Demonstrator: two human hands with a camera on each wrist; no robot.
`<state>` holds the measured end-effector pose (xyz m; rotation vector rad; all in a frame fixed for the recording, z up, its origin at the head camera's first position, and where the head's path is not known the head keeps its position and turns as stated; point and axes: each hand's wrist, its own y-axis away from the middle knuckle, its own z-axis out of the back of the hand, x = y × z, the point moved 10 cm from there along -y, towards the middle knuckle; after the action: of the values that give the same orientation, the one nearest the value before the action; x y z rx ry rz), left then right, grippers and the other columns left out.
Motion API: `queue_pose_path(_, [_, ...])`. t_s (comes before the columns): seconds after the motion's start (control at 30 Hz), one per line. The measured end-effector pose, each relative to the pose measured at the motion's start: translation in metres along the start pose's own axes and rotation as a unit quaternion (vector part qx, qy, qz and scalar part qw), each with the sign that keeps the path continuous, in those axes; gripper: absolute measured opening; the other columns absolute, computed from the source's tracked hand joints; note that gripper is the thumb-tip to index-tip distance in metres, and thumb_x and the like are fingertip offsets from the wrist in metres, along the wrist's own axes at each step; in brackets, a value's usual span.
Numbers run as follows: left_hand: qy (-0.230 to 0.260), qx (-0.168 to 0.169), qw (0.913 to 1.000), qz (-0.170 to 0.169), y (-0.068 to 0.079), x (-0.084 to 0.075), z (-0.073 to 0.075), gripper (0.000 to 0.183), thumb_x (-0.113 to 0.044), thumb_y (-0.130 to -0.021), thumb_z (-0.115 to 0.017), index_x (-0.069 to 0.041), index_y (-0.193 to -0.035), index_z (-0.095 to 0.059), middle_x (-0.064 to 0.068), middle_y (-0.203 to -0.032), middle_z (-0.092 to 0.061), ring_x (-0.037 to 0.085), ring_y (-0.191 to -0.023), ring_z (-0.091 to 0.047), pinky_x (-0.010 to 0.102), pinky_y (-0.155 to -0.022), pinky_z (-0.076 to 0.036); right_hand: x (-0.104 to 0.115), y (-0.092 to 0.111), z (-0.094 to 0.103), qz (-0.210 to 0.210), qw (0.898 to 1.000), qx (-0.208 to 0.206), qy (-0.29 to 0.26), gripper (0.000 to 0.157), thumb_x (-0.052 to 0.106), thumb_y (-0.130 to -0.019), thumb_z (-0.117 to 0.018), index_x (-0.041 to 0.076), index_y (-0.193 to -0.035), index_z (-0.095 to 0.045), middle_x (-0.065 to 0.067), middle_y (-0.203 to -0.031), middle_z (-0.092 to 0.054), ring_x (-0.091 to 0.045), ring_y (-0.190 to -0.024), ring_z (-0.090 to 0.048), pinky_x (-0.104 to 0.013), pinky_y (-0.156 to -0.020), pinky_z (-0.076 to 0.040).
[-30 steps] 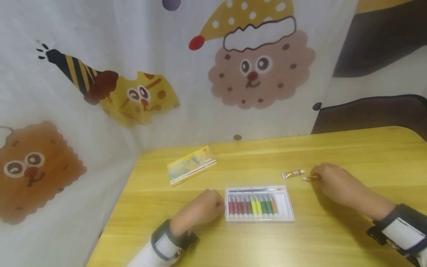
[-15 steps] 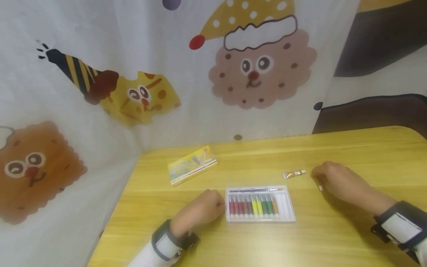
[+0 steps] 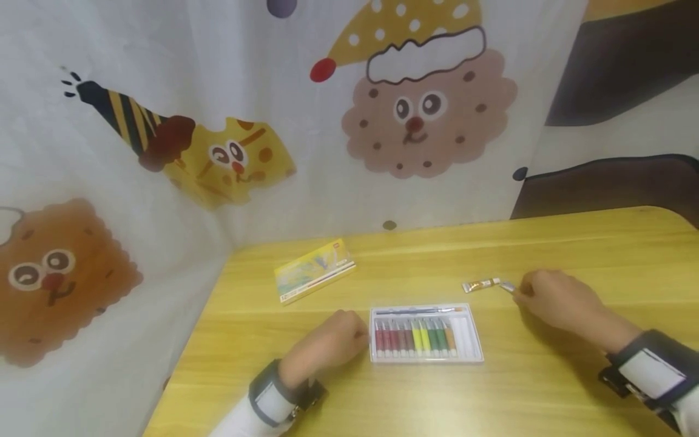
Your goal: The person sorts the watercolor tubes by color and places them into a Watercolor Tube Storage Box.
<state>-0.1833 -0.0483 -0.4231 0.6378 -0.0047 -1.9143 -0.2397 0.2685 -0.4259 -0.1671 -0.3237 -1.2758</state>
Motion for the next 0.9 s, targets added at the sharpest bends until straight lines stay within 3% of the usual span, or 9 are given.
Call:
queue_pose_path(0.17, [-0.001, 0.0, 1.0, -0.002, 0.001, -0.001, 0.001, 0.034, -0.015, -0.091, -0.059, -0.012, -0.057, -0.06, -0.004, -0.051, -0.042, 0.009, -0.047, -0.043, 0.022, -0.04, -0.035, 0.001, 0.001, 0.0, 0.002, 1.0, 0.003, -0.027, 0.019, 0.02, -0.084, -0.066, 0.001, -0.086, -0.066, -0.005, -0.076, -0.064, -0.016, -0.063, -0.052, -0.039, -0.054, -0.047])
queue_pose_path(0.33, [-0.001, -0.004, 1.0, -0.006, 0.0, -0.002, 0.0, 0.036, -0.015, -0.091, -0.059, -0.012, -0.055, -0.059, -0.004, -0.05, -0.041, 0.009, -0.045, -0.042, 0.022, -0.04, -0.034, 0.008, 0.004, 0.014, 0.007, 0.998, -0.022, -0.054, 0.023, 0.016, -0.086, -0.064, -0.006, -0.09, -0.063, -0.004, -0.072, -0.06, -0.015, -0.058, -0.046, -0.032, -0.049, -0.042])
queue_pose_path(0.47, [-0.005, -0.008, 0.9999, -0.007, 0.0, -0.001, 0.0, 0.038, -0.015, -0.09, -0.059, -0.015, -0.053, -0.055, -0.004, -0.05, -0.041, 0.009, -0.045, -0.042, 0.022, -0.039, -0.034, 0.017, 0.006, 0.026, 0.004, 0.997, -0.033, -0.076, 0.025, 0.021, -0.09, -0.061, -0.004, -0.093, -0.063, -0.004, -0.073, -0.059, -0.015, -0.057, -0.044, -0.03, -0.047, -0.04])
queue_pose_path(0.67, [-0.006, -0.007, 1.0, -0.004, -0.001, 0.001, -0.001, 0.039, -0.016, -0.091, -0.059, -0.016, -0.052, -0.053, -0.004, -0.05, -0.041, 0.009, -0.045, -0.042, 0.022, -0.039, -0.034, 0.039, 0.012, 0.039, -0.001, 0.992, -0.051, -0.116, 0.029, 0.028, -0.091, -0.061, 0.0, -0.095, -0.065, -0.007, -0.08, -0.065, -0.017, -0.063, -0.051, -0.03, -0.049, -0.045])
queue_pose_path(0.9, [-0.001, -0.007, 1.0, -0.003, 0.0, 0.001, -0.001, 0.04, -0.016, -0.091, -0.059, -0.015, -0.052, -0.053, -0.004, -0.05, -0.04, 0.009, -0.045, -0.042, 0.022, -0.039, -0.034, 0.065, 0.018, 0.032, -0.009, 0.988, -0.041, -0.151, 0.034, 0.031, -0.089, -0.064, -0.001, -0.1, -0.067, -0.005, -0.084, -0.068, -0.015, -0.067, -0.056, -0.032, -0.053, -0.049])
